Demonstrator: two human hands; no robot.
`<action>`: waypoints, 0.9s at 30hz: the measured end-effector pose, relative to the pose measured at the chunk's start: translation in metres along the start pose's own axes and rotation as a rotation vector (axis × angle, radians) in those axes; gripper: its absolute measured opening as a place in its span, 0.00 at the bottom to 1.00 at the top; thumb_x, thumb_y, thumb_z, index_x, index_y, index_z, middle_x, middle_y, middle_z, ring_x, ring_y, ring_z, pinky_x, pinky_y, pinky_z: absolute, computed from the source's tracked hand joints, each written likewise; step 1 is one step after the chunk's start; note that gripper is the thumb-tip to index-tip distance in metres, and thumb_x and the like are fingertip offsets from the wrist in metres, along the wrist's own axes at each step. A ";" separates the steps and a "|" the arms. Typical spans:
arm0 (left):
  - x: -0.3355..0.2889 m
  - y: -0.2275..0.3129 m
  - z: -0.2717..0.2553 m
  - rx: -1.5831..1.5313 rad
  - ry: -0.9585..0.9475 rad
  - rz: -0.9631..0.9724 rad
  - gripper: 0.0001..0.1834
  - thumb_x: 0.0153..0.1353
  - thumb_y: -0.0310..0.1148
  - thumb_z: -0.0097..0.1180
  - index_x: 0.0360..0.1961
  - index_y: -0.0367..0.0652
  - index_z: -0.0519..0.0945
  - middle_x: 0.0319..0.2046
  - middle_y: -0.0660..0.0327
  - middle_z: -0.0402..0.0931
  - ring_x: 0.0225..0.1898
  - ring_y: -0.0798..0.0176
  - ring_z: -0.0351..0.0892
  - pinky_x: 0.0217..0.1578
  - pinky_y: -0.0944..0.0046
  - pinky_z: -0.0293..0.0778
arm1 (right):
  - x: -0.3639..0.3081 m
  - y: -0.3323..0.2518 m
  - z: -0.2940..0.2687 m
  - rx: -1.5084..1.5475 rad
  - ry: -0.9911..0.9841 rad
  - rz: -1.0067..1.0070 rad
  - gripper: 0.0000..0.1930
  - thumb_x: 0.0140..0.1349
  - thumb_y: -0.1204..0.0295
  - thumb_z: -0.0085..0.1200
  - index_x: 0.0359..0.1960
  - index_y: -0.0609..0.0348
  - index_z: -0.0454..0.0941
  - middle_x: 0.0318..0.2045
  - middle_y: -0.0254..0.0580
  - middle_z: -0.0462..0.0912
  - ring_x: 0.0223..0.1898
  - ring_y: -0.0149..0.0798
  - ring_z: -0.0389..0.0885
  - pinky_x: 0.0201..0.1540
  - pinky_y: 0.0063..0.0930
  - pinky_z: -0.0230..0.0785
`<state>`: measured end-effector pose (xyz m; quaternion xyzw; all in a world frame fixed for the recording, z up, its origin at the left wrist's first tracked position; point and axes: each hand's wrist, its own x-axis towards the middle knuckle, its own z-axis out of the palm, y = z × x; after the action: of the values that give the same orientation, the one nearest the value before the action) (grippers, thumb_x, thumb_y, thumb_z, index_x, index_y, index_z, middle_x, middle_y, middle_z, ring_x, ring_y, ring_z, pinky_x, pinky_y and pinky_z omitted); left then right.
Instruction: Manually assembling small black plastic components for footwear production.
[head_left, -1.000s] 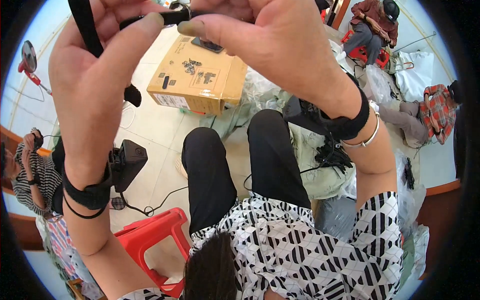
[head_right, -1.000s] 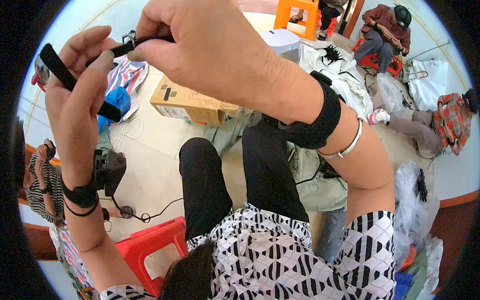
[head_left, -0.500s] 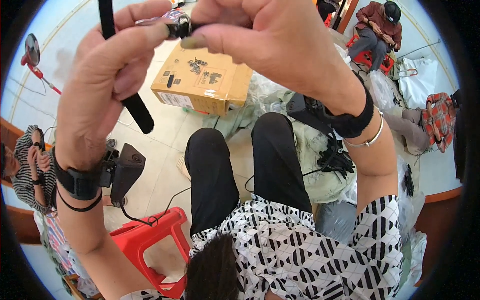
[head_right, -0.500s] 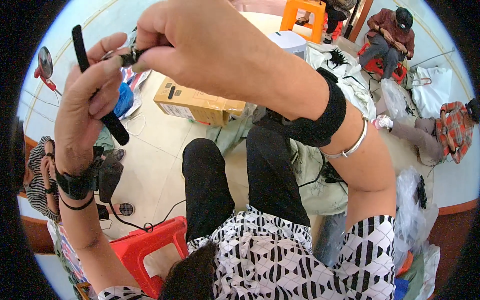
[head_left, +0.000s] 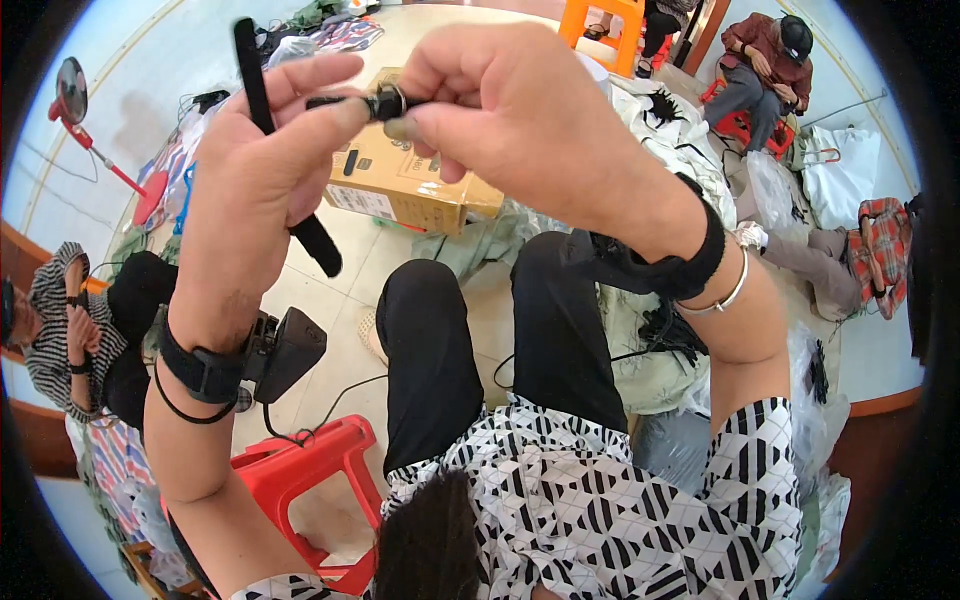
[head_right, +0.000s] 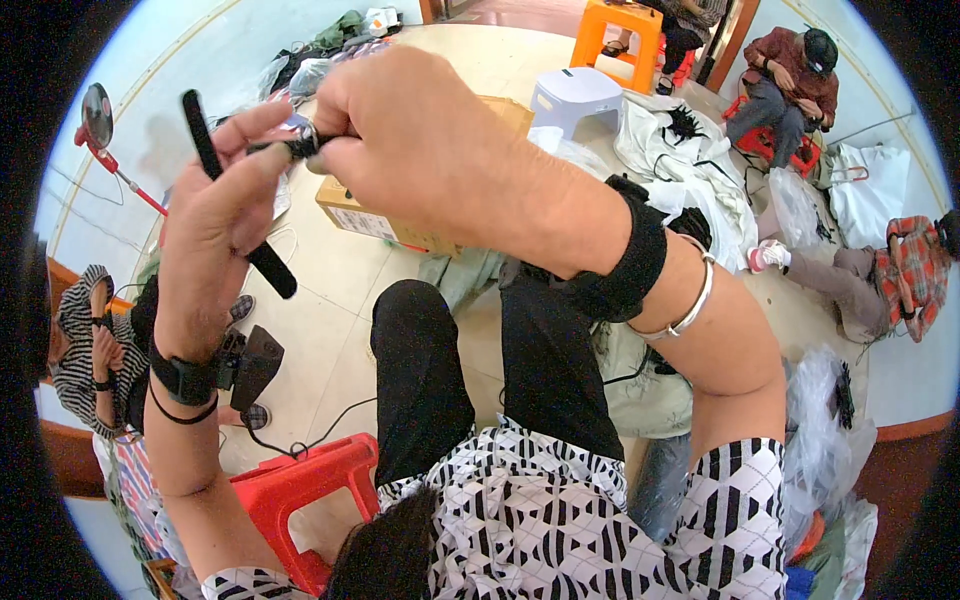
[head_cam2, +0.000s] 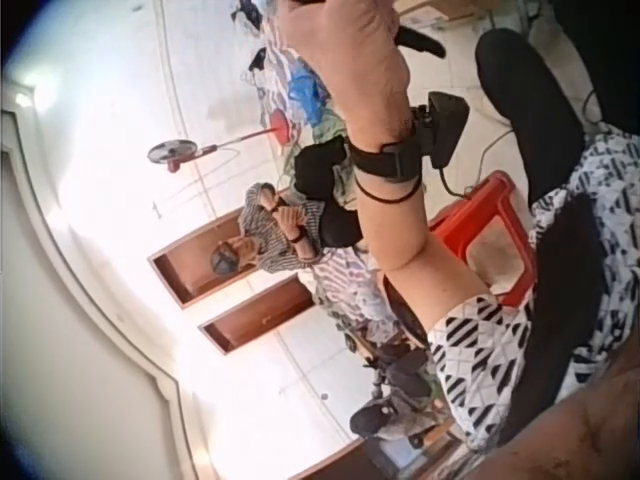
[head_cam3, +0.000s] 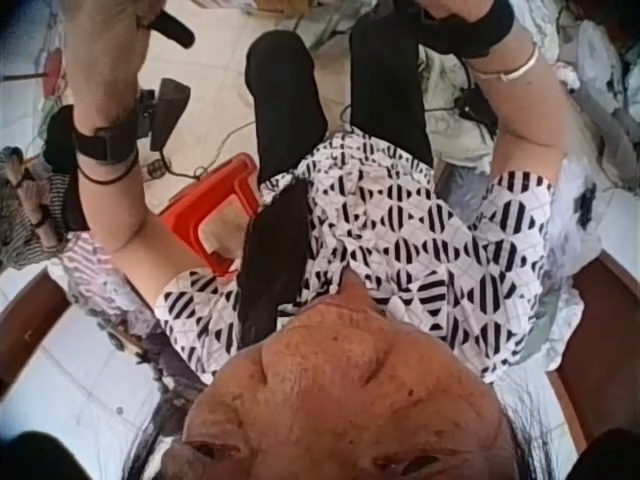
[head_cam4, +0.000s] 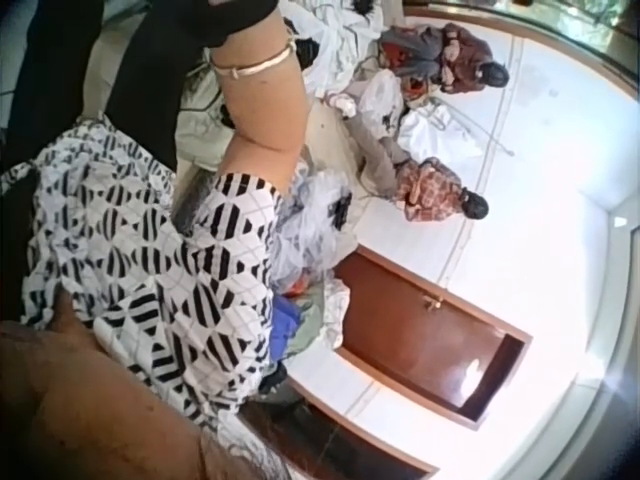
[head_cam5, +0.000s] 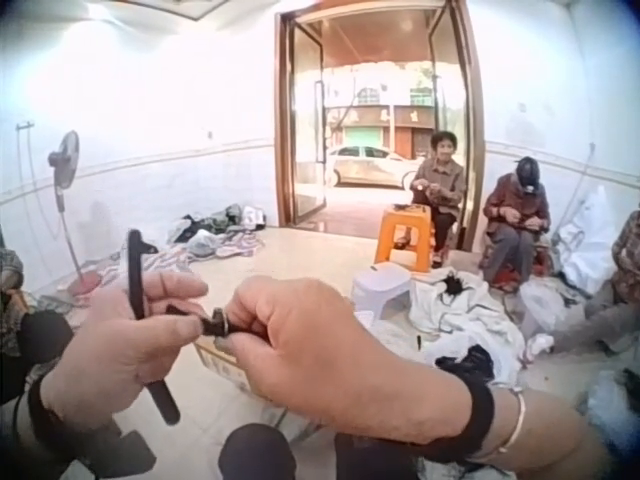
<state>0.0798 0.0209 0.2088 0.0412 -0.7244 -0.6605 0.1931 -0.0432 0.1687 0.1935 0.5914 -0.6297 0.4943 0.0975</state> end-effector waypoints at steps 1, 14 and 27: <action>-0.001 -0.005 0.010 0.074 0.120 0.023 0.20 0.52 0.25 0.57 0.48 0.32 0.72 0.27 0.70 0.74 0.15 0.84 0.55 0.15 0.79 0.45 | -0.003 0.001 0.002 -0.018 -0.064 0.043 0.08 0.52 0.74 0.56 0.27 0.68 0.74 0.19 0.45 0.75 0.20 0.37 0.75 0.24 0.27 0.67; -0.002 -0.028 0.004 -0.120 0.126 -0.062 0.20 0.53 0.26 0.57 0.48 0.33 0.72 0.23 0.72 0.69 0.14 0.83 0.55 0.14 0.79 0.48 | -0.005 0.009 0.013 0.050 -0.032 0.217 0.12 0.53 0.69 0.53 0.19 0.66 0.73 0.15 0.52 0.74 0.18 0.47 0.74 0.25 0.37 0.65; -0.013 -0.049 0.002 -0.211 0.107 -0.233 0.19 0.52 0.25 0.57 0.46 0.34 0.73 0.18 0.74 0.62 0.13 0.80 0.53 0.13 0.76 0.45 | -0.026 0.010 0.030 0.075 -0.114 0.389 0.05 0.55 0.77 0.51 0.24 0.65 0.71 0.16 0.40 0.71 0.19 0.26 0.67 0.23 0.24 0.60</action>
<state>0.0815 0.0206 0.1582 0.1394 -0.6301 -0.7477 0.1566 -0.0300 0.1611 0.1554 0.4887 -0.7178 0.4926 -0.0576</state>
